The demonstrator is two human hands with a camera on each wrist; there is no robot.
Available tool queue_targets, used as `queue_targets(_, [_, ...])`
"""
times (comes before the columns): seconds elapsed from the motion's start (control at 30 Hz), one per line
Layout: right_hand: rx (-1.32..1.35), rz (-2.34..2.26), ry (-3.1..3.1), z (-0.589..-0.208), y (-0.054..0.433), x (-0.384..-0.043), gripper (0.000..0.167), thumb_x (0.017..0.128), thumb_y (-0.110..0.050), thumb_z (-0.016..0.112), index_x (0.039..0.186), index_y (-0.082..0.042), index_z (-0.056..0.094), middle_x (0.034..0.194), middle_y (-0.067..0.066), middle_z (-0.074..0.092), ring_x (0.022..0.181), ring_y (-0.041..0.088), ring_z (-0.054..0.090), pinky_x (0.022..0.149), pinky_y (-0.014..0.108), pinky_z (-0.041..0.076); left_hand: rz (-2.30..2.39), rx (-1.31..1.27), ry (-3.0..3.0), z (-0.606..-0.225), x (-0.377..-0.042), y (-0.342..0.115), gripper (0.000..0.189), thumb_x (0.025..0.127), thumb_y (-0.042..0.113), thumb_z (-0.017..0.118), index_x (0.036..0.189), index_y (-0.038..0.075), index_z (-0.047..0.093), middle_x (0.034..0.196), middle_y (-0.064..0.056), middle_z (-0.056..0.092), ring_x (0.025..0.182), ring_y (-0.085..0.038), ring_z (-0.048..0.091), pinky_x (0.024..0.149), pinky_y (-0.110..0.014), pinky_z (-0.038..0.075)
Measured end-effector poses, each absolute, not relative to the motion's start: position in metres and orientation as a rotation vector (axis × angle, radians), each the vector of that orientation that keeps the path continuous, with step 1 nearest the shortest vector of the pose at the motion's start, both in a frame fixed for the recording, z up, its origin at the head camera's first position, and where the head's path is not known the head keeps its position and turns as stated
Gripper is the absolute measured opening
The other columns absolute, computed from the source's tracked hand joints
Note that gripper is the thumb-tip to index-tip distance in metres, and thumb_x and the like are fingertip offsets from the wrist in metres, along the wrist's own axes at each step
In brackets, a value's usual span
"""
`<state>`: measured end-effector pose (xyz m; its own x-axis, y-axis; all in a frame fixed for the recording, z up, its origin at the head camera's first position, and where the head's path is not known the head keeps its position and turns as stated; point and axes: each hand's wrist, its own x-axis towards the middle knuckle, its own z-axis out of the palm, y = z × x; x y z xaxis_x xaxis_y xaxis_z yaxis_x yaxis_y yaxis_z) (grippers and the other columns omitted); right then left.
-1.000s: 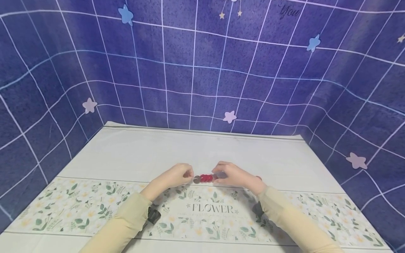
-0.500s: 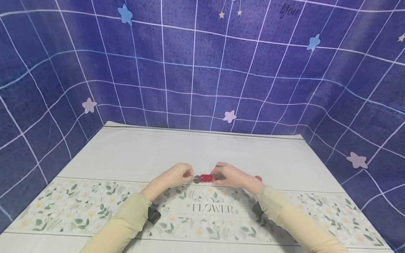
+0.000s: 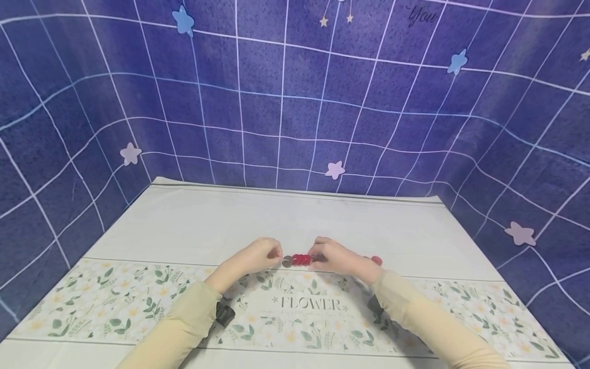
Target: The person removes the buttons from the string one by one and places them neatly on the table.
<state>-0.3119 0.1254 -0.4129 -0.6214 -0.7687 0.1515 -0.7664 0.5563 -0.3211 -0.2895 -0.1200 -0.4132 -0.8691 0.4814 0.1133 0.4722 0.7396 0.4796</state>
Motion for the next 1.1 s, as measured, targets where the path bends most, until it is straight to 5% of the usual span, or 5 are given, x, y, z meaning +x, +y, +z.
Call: queue_targets(1.1, [-1.38,-0.615,2.748,-0.4144,0.1306,-0.315,0.014,0.081,-0.015,0.068,0.094,-0.011,0.068,0.087,-0.002,0.058,0.08,0.008,0.057,0.079,0.02,0.05,0.793,0.808,2.919,-0.4146,-0.2897,-0.1221,0.006,0.082,0.014,0.066,0.078,0.015,0.061,0.079,0.004,0.062,0.08,-0.012,0.057,0.083,-0.035,0.051])
